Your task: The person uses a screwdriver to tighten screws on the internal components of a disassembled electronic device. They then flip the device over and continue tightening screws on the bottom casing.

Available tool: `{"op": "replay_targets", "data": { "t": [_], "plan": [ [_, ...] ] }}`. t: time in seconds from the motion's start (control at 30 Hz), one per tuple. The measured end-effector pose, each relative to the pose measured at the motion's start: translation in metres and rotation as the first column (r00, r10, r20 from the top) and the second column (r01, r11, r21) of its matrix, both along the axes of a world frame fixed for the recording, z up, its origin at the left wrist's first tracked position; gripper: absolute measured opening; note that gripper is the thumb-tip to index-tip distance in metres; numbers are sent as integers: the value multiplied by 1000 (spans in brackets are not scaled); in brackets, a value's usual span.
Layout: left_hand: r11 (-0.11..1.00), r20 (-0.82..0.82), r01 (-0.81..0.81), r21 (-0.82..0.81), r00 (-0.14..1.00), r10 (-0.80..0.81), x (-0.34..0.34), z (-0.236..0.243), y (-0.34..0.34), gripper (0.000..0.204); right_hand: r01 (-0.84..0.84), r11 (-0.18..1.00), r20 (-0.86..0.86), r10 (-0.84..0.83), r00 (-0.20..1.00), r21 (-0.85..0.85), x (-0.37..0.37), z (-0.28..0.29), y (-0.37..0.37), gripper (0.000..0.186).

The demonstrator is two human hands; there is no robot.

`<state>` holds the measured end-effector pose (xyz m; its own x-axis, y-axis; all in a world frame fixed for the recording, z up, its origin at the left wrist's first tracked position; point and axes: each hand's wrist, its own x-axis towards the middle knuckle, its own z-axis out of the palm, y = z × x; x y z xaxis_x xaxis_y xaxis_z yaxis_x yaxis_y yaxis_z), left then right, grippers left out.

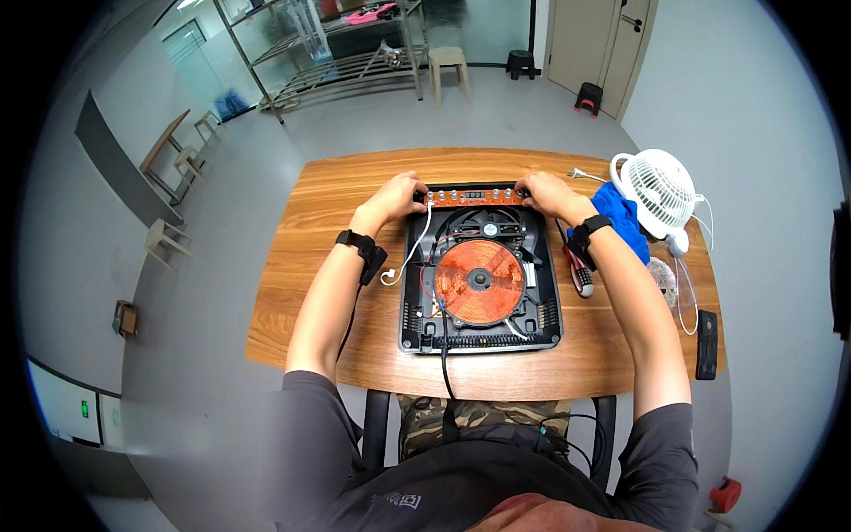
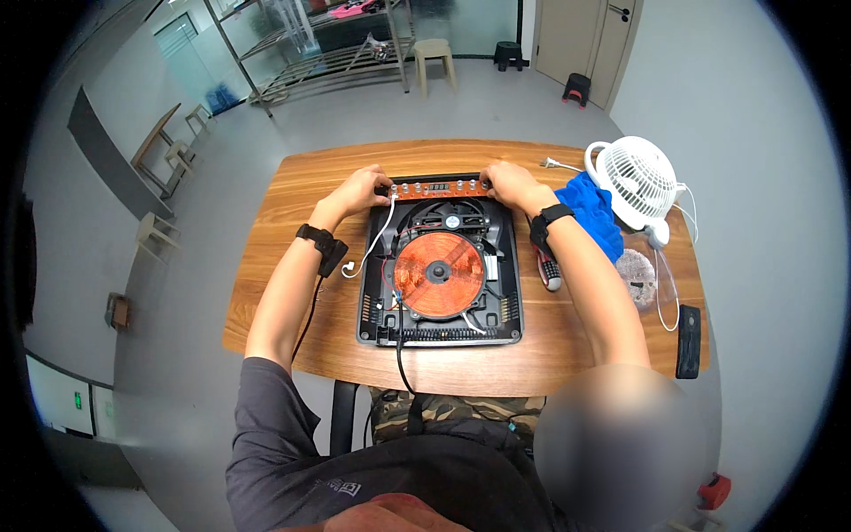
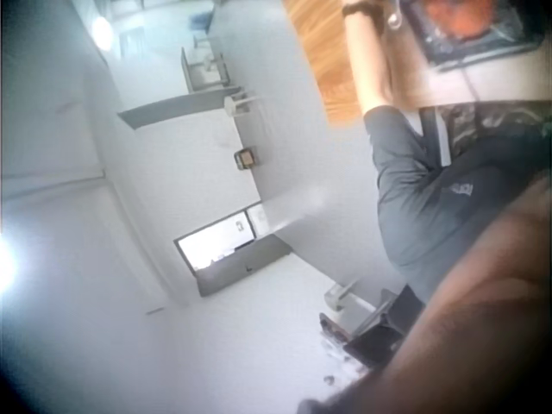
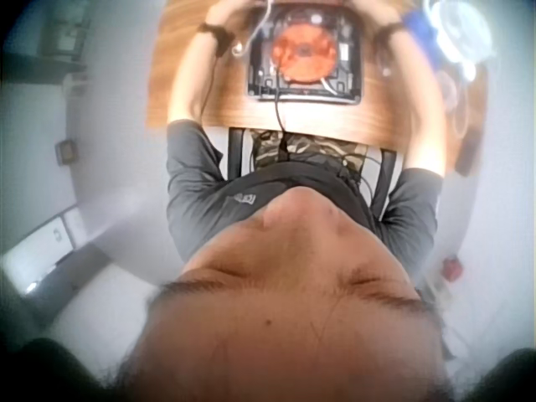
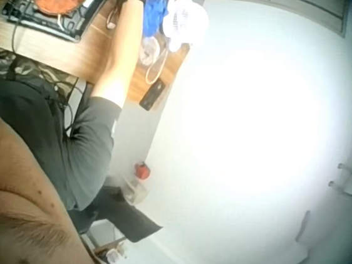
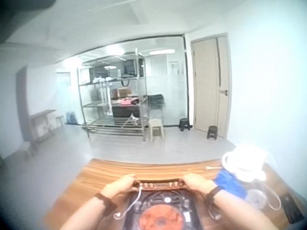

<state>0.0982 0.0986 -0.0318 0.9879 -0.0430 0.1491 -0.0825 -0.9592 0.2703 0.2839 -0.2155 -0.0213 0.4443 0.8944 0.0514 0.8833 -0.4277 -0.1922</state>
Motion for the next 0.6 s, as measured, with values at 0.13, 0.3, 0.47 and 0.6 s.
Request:
{"op": "replay_targets", "data": {
  "t": [0.13, 0.3, 0.47, 0.6],
  "plan": [
    [1000, 16, 23, -19, 1000, -23, -2, -1, 1, 41, -10, 1000, -12, 10, 1000, -15, 5, -2, 3, 35],
    [999, 11, 33, 23, 999, -33, 0, -2, 1, 40, -60, 998, 61, 58, 996, 25, 9, -9, 3, 35],
    [994, 24, 75, 83, 997, -77, -8, -12, 7, 42, -38, 998, 24, 36, 999, 52, 7, -10, 1, 33],
    [984, -4, 164, 70, 986, -164, -26, -6, 10, 36, -18, 999, -3, 18, 1000, 44, 10, -12, 5, 33]
  ]
}}
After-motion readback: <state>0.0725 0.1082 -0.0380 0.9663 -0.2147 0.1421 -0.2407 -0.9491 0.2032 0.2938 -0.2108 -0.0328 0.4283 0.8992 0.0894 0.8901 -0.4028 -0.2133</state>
